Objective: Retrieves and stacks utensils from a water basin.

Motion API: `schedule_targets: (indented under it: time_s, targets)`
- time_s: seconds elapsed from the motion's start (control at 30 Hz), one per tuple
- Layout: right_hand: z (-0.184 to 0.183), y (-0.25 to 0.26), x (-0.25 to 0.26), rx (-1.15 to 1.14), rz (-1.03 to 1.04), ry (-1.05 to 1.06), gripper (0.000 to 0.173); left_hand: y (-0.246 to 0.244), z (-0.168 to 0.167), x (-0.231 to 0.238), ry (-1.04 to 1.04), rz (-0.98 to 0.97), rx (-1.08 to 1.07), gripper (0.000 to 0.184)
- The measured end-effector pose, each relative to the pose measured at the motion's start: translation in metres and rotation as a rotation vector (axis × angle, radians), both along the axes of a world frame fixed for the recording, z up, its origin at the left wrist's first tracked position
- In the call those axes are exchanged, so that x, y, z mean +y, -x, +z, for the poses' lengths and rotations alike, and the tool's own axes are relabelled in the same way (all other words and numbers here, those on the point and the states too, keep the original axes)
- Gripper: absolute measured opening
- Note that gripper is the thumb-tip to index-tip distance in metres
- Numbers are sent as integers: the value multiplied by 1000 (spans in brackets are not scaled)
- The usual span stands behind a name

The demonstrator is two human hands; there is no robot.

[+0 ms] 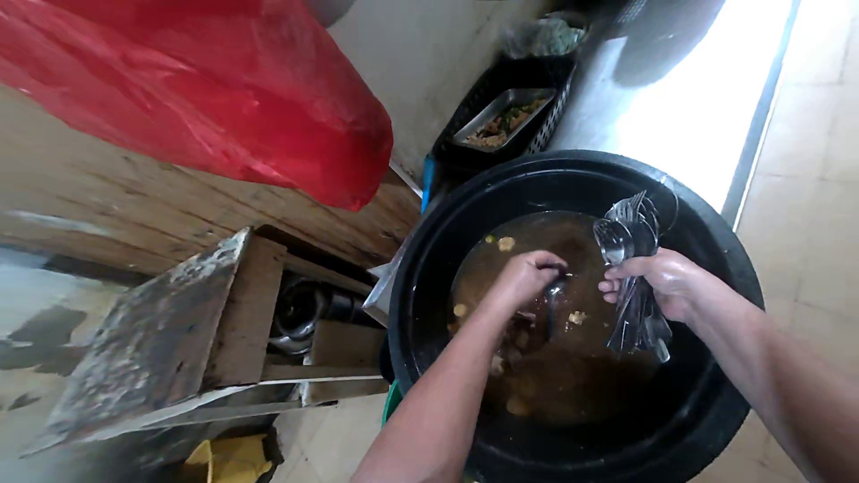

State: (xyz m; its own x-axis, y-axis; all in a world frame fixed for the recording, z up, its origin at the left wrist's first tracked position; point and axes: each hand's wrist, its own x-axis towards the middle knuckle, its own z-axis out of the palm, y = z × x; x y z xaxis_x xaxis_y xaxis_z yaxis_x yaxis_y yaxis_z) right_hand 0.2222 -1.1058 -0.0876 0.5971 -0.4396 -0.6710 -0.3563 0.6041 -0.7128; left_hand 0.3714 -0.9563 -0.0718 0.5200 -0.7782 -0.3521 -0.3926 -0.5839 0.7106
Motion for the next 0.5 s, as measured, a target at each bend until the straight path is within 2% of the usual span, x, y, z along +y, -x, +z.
schedule_targets:
  time_s: [0.07,0.1,0.13,0.2,0.3,0.37,0.5]
  targets:
    - [0,1,-1,-32,-6,-41,41,13,27,-10,155,-46,37,17]
    - [-1,2,-1,-51,3,-45,35,20,36,-16,224,-64,28,16]
    - [0,3,-1,-72,20,-39,26,26,41,-22,284,-73,-8,15]
    - [0,7,-2,-126,102,-46,20,30,39,-31,349,-73,-161,16]
    - [0,11,-2,-177,180,-82,23,17,32,-29,304,-55,-306,18]
    - [-1,13,-3,-202,231,-110,27,9,30,-20,244,-51,-307,19]
    - [4,12,0,-106,334,-85,20,5,26,-5,157,-14,-210,23]
